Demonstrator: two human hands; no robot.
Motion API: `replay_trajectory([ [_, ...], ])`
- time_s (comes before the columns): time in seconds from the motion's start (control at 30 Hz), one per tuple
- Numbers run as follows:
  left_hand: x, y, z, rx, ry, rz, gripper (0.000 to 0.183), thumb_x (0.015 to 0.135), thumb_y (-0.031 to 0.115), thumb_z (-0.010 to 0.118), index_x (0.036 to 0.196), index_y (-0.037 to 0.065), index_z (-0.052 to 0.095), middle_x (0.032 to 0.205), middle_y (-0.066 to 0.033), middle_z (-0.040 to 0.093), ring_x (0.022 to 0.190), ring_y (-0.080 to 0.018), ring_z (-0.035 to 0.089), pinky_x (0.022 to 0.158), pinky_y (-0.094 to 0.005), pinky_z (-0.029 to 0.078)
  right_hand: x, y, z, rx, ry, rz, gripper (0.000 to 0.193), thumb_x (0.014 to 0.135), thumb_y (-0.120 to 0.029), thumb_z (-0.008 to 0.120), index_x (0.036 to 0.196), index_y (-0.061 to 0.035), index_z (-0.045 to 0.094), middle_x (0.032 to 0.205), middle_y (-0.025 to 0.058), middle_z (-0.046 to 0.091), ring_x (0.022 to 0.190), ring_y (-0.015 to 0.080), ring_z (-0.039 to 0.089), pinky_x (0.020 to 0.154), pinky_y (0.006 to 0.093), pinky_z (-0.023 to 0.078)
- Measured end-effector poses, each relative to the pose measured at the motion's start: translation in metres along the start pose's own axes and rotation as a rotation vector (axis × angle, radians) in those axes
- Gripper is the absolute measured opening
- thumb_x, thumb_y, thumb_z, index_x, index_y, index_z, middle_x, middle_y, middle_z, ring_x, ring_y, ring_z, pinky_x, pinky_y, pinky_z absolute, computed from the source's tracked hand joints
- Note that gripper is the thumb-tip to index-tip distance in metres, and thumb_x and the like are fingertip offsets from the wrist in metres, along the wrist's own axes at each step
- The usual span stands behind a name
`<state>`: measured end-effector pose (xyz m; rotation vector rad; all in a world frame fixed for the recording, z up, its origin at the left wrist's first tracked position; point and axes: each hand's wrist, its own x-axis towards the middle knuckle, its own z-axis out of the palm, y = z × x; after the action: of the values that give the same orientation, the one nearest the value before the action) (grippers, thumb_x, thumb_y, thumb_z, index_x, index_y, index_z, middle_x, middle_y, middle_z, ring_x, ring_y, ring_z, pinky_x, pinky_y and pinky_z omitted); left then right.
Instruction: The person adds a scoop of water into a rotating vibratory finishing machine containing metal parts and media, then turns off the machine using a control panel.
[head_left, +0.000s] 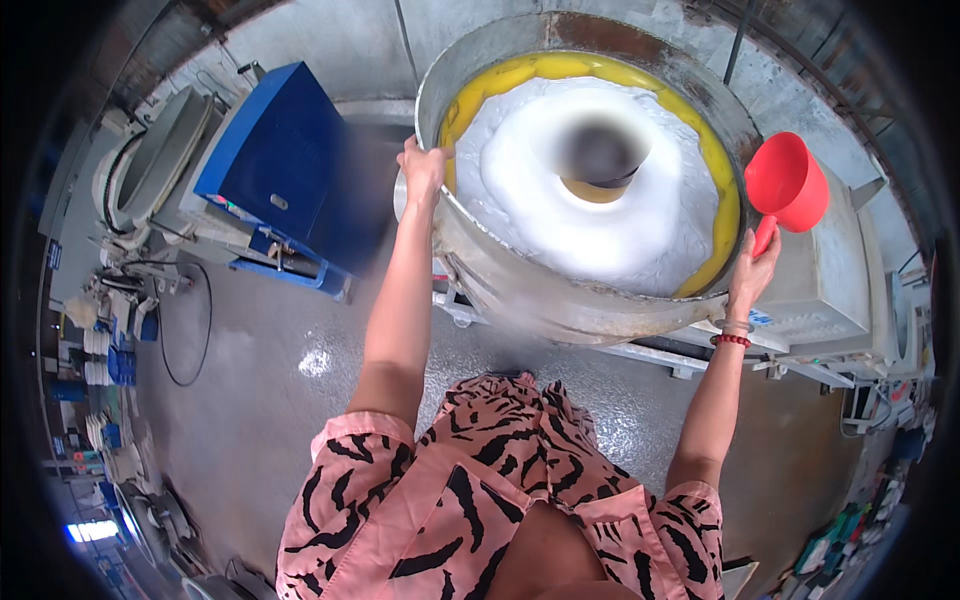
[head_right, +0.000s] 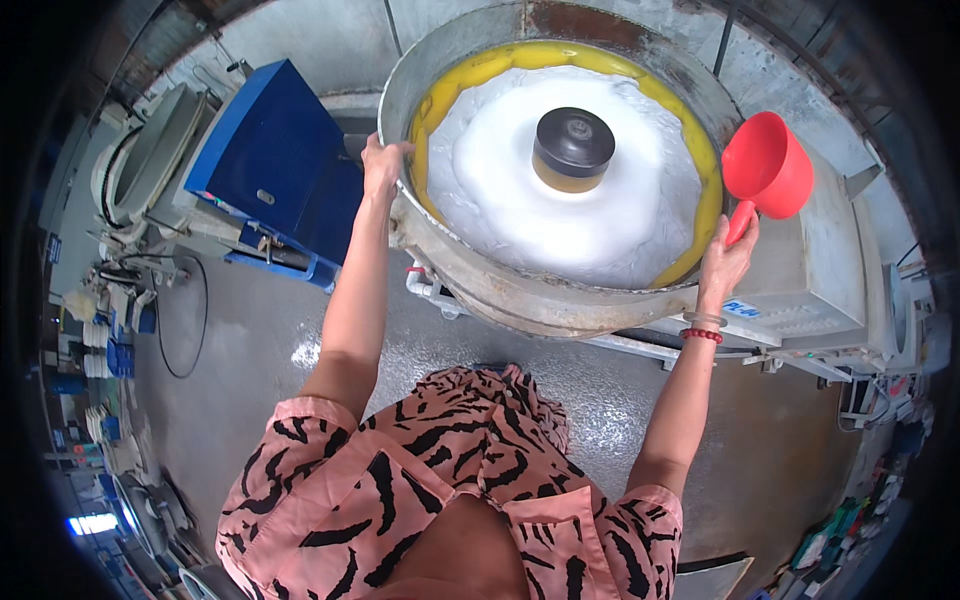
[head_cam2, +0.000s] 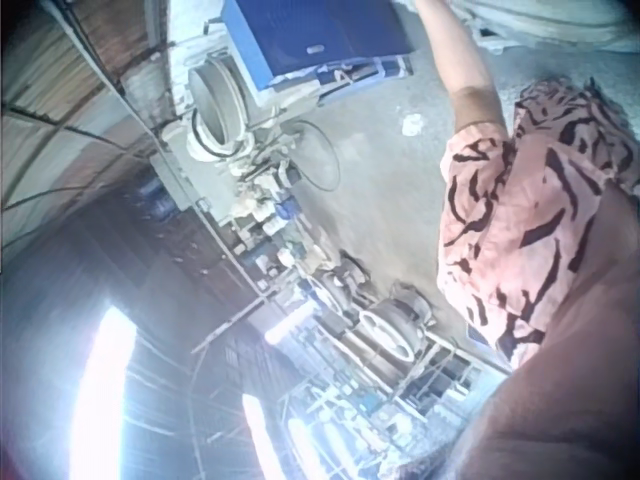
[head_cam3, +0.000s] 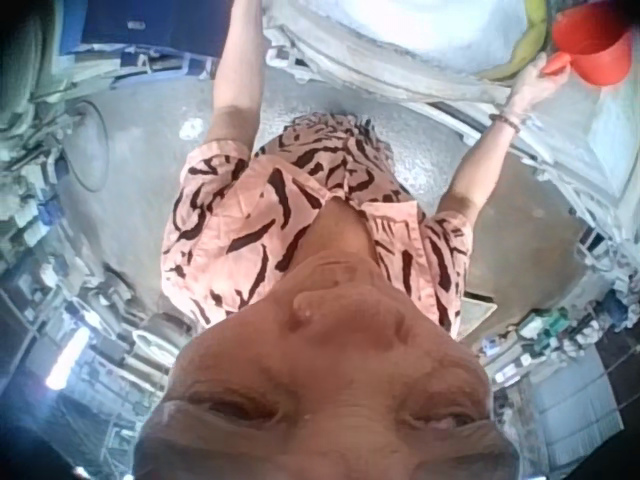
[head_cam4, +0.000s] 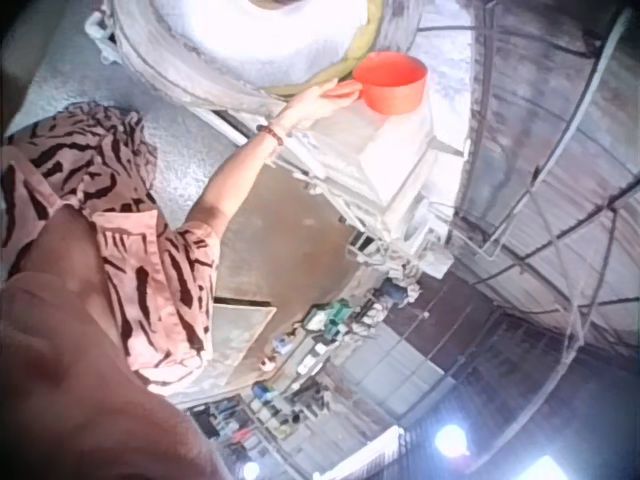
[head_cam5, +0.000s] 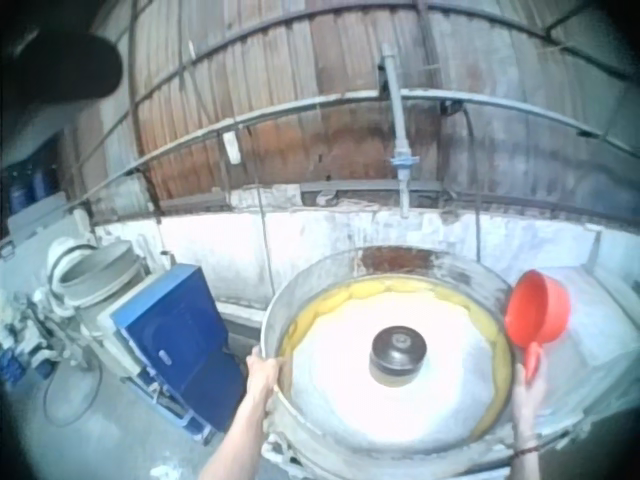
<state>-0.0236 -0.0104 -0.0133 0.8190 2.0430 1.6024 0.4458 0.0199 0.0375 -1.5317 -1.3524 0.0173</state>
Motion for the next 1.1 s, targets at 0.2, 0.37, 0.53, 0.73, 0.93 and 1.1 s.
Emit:
replay_trajectory([
  [0.2,-0.011,0.015,-0.003,-0.04,-0.028,0.032,0.059,0.058,0.009,0.062,0.112,-0.009,0.043,0.108,-0.0239,0.042,0.094,-0.0315,0.05,0.084,-0.0346,0.04,0.0,-0.002,0.002,-0.006,-0.013,0.048,0.05,0.08,-0.029,0.053,0.122,-0.0069,0.037,0.111,0.0205,0.052,0.1,0.0362,0.051,0.083,0.0393,0.039],
  [0.37,-0.017,0.02,-0.003,-0.086,0.0,0.042,0.044,0.063,0.01,0.056,0.103,-0.008,0.051,0.092,-0.021,0.058,0.085,-0.0275,0.056,0.078,-0.0343,0.041,0.001,0.0,0.001,0.005,-0.011,0.017,0.048,0.08,-0.028,0.053,0.122,-0.0082,0.039,0.109,0.0198,0.053,0.097,0.0365,0.052,0.081,0.0398,0.04],
  [0.53,-0.024,0.032,-0.006,0.169,0.057,0.031,0.04,0.069,0.015,0.05,0.103,-0.006,0.055,0.1,-0.0177,0.059,0.092,-0.0252,0.054,0.082,-0.0297,0.037,0.001,-0.003,-0.004,-0.048,-0.044,0.051,0.047,0.08,-0.025,0.053,0.121,-0.0086,0.039,0.108,0.0196,0.054,0.095,0.0364,0.053,0.079,0.0397,0.041],
  [0.73,-0.018,0.021,-0.012,0.156,0.116,0.054,0.034,0.068,0.013,0.049,0.097,-0.004,0.057,0.089,-0.0129,0.061,0.082,-0.0204,0.055,0.075,-0.0291,0.039,-0.002,-0.01,-0.001,0.158,0.059,0.074,0.046,0.082,-0.023,0.052,0.121,-0.0041,0.038,0.11,0.0215,0.051,0.1,0.0355,0.051,0.084,0.0385,0.039],
  [0.93,-0.02,0.025,-0.008,0.199,0.105,0.041,0.039,0.07,0.02,0.046,0.103,0.003,0.057,0.09,-0.0175,0.062,0.087,-0.0265,0.058,0.077,-0.0334,0.041,-0.001,0.015,0.005,0.317,0.188,0.141,0.05,0.084,-0.025,0.051,0.121,0.0037,0.033,0.116,0.0226,0.045,0.103,0.0316,0.047,0.088,0.0353,0.036],
  [1.1,-0.012,0.018,-0.01,0.216,0.131,0.077,0.038,0.069,0.019,0.045,0.102,0.005,0.059,0.09,-0.0154,0.062,0.086,-0.0254,0.058,0.077,-0.0321,0.041,-0.001,0.019,0.007,0.394,0.225,0.18,0.049,0.083,-0.021,0.054,0.12,0.0037,0.034,0.115,0.0224,0.044,0.102,0.0296,0.047,0.088,0.0348,0.035],
])
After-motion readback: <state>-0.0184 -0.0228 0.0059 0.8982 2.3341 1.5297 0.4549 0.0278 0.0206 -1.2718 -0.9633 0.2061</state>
